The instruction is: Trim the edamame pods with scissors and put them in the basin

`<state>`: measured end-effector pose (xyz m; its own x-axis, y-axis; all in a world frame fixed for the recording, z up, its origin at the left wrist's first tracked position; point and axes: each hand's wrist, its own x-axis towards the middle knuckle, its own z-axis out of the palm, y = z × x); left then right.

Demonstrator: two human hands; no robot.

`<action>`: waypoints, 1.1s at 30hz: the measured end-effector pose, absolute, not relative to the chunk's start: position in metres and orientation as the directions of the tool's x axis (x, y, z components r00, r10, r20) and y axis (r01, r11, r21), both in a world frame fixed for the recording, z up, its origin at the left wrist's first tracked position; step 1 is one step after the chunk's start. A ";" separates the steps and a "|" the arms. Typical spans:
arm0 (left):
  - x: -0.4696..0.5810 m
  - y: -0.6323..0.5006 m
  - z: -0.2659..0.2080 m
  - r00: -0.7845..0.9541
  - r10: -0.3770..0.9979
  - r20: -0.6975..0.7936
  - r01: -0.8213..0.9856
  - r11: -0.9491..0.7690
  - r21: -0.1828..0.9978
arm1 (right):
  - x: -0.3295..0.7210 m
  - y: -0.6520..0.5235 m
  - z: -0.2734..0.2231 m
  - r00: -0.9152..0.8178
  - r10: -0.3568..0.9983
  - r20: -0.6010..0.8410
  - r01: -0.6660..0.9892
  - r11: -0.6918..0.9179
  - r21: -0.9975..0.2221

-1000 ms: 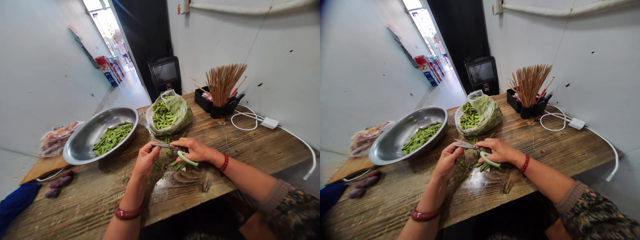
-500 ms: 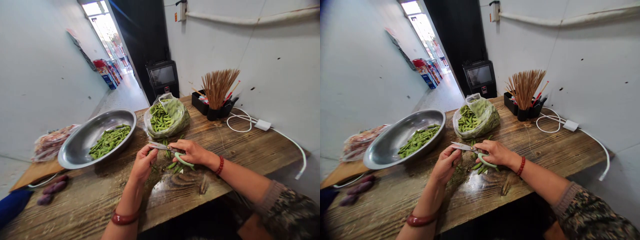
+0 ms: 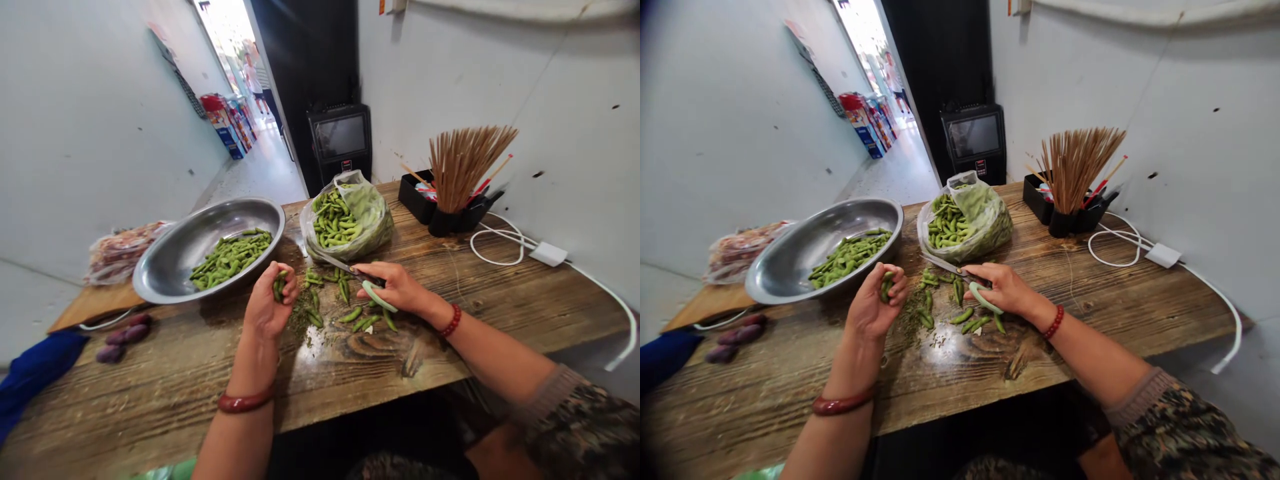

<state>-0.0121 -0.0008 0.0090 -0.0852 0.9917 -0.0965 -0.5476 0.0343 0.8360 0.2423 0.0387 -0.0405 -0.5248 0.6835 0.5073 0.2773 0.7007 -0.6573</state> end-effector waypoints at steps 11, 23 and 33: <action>-0.018 0.008 -0.011 -0.109 0.988 -0.105 -0.238 0.076 0.968 | 0.241 0.039 -0.044 -0.554 0.673 0.490 0.277 0.704 -0.654; -0.009 0.011 -0.029 0.014 0.995 0.103 0.980 -0.034 0.194 | 0.237 0.036 -0.044 -0.582 0.658 0.477 0.287 0.715 -0.637; -0.007 0.008 -0.021 0.108 0.991 0.074 0.992 -0.112 0.053 | 0.237 0.037 -0.044 -0.550 0.689 0.472 0.287 0.687 -0.668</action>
<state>-0.0070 0.0075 -0.0207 0.1082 0.9914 0.0739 0.9923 -0.1122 0.0533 0.2371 0.0369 -0.0439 -0.5499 0.6889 0.4723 0.2865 0.6868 -0.6680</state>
